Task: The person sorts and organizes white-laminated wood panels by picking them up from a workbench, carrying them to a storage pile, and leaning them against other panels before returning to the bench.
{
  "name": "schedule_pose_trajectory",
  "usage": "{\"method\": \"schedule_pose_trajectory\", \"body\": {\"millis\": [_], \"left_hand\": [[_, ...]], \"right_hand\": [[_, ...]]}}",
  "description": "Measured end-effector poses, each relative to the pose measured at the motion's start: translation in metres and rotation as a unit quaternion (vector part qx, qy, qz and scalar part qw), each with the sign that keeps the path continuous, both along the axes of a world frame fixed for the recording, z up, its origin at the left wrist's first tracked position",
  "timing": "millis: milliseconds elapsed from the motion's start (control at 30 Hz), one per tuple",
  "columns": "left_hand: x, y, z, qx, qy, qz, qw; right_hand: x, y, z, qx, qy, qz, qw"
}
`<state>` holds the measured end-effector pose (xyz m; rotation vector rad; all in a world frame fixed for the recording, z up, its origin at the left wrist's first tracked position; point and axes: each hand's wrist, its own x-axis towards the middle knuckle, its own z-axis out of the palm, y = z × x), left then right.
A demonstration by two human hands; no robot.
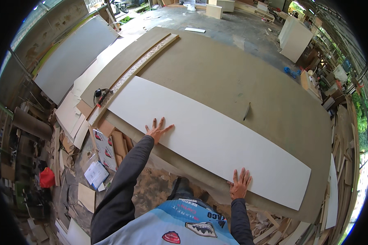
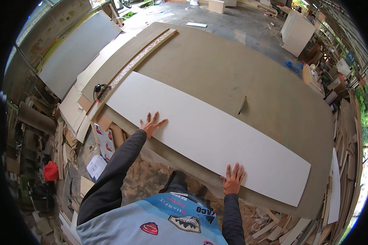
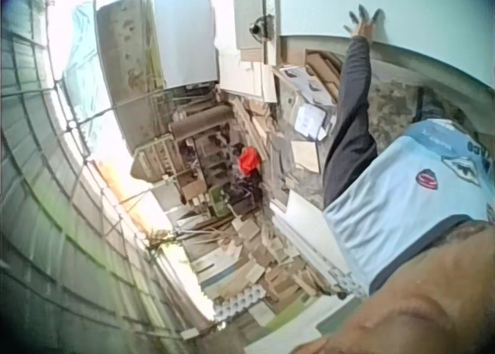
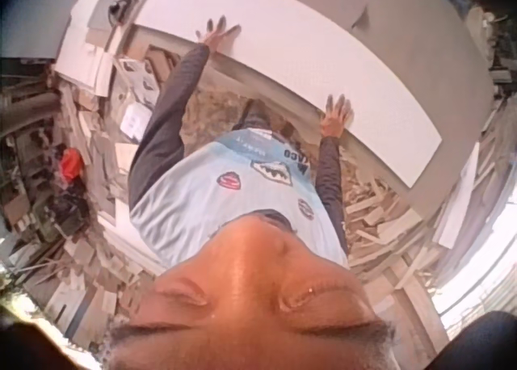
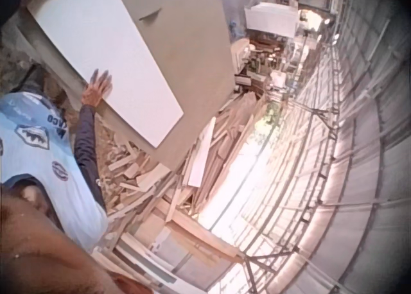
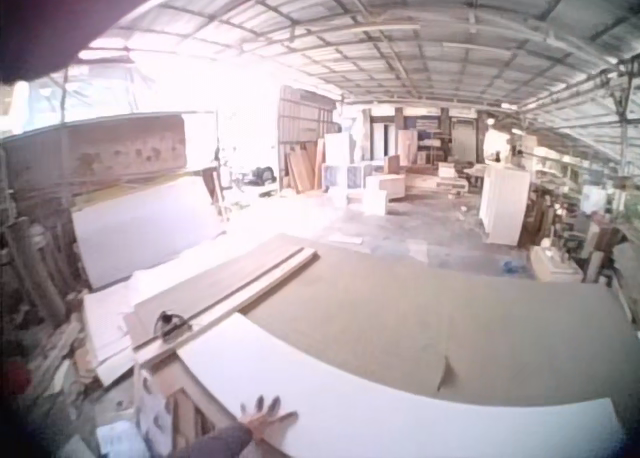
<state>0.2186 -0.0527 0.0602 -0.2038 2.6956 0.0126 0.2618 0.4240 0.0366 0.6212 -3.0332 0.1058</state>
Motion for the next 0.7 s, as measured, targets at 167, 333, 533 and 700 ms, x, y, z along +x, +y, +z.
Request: {"method": "schedule_pose_trajectory", "body": {"millis": [167,333,533,700], "left_hand": [[-0.013,0.0,0.007,0.013,0.008,0.01,1.0],[-0.039,0.01,0.012,0.018,0.014,0.01,1.0],[-0.043,0.003,-0.01,-0.015,0.056,0.004,0.998],[-0.04,0.054,0.012,-0.043,0.023,-0.064,0.997]], "right_hand": [[-0.014,-0.003,0.009,-0.026,-0.01,-0.002,1.0],[-0.031,0.004,0.005,-0.052,-0.013,-0.024,0.998],[-0.048,0.004,0.004,-0.045,-0.004,-0.016,0.999],[-0.051,0.024,-0.009,-0.162,-0.033,0.002,0.986]]}}
